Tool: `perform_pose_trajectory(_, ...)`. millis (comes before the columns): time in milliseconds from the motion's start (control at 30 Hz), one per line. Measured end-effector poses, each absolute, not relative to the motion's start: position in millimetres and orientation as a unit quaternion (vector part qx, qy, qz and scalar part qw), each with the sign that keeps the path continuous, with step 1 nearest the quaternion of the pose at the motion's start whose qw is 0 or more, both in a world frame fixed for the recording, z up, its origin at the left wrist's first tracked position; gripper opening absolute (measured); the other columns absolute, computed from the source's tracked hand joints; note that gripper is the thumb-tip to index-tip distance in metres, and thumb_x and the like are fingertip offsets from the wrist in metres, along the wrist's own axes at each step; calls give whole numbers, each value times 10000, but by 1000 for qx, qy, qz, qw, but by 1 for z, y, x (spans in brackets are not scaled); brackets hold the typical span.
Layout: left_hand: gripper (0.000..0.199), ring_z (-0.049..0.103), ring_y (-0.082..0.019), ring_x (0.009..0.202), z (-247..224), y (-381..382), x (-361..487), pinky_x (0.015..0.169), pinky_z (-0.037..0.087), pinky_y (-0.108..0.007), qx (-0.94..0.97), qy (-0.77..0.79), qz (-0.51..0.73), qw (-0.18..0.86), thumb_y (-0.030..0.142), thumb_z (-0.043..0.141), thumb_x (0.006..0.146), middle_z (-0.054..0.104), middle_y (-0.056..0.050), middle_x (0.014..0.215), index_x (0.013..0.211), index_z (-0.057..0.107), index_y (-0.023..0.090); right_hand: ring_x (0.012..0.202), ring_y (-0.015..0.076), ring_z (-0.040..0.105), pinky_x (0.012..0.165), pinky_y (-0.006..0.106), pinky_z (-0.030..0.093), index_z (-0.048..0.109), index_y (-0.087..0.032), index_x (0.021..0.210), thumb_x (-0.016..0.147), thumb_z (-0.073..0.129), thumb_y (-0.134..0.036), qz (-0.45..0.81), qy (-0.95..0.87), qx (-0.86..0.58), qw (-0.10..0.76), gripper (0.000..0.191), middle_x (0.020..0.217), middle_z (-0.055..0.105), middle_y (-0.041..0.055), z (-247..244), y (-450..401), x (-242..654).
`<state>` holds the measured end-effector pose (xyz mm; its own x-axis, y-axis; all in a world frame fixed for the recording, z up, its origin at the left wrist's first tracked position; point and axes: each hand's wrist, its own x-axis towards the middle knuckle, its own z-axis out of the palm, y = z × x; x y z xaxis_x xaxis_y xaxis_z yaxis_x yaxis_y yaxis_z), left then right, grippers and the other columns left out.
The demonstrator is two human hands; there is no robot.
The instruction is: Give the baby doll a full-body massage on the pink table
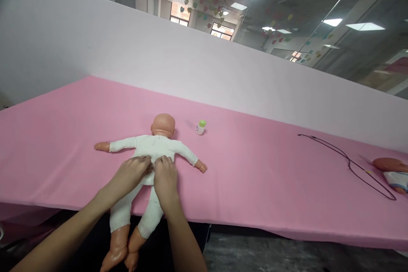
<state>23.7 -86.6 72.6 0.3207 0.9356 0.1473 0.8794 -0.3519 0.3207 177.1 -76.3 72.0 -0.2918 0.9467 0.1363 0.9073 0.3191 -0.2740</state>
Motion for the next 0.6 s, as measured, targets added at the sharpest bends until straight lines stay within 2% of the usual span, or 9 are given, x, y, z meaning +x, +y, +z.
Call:
perform_pose_trajectory(100,335,658,-324,1003,73,-85,38,890,521,-467,795,591,137,30,32,430,973,700,-154,1026,915,731,168,1000,266,636,870,369,482,713,-193,879,1013,503,-48,38,-792,-595,133,288,1011,718,92,63,-72,168)
perform_pose_trajectory(200,358,657,-320,974,72,-87,38,880,523,-471,802,580,136,40,9,433,961,692,-147,977,846,730,172,961,258,632,847,363,479,708,-202,833,1036,488,-70,43,-795,-589,138,327,958,707,87,62,-74,170)
perform_pose_trajectory(300,345,675,-288,923,71,-94,23,842,537,-423,819,538,178,86,44,456,972,709,-107,960,922,736,240,952,245,658,838,352,487,733,-202,939,1082,479,-142,79,-802,-570,160,297,979,731,74,67,-86,181)
perform_pose_trajectory(400,321,686,-260,872,70,-103,11,749,543,-387,813,530,207,122,119,471,980,726,-63,989,1005,730,306,1002,238,682,859,343,507,729,-206,1068,1067,563,-185,122,-800,-552,201,167,1052,755,57,69,-100,189)
perform_pose_trajectory(467,292,687,-260,846,67,-107,11,707,529,-382,804,546,201,122,109,496,945,725,-60,938,914,723,290,997,242,682,855,345,516,737,-209,992,1030,611,-152,128,-796,-556,204,144,1029,751,53,66,-105,188)
perform_pose_trajectory(533,289,687,-282,849,64,-110,15,704,516,-393,803,558,182,104,74,519,915,717,-78,871,787,700,260,970,245,668,849,352,520,735,-209,851,1003,626,-120,123,-796,-558,201,208,970,733,56,61,-105,185)
perform_pose_trajectory(600,316,693,-299,867,63,-110,17,708,516,-398,811,554,164,91,54,527,907,719,-94,847,728,698,250,974,241,658,878,356,523,732,-212,776,982,646,-120,147,-793,-543,234,241,948,721,54,55,-101,185)
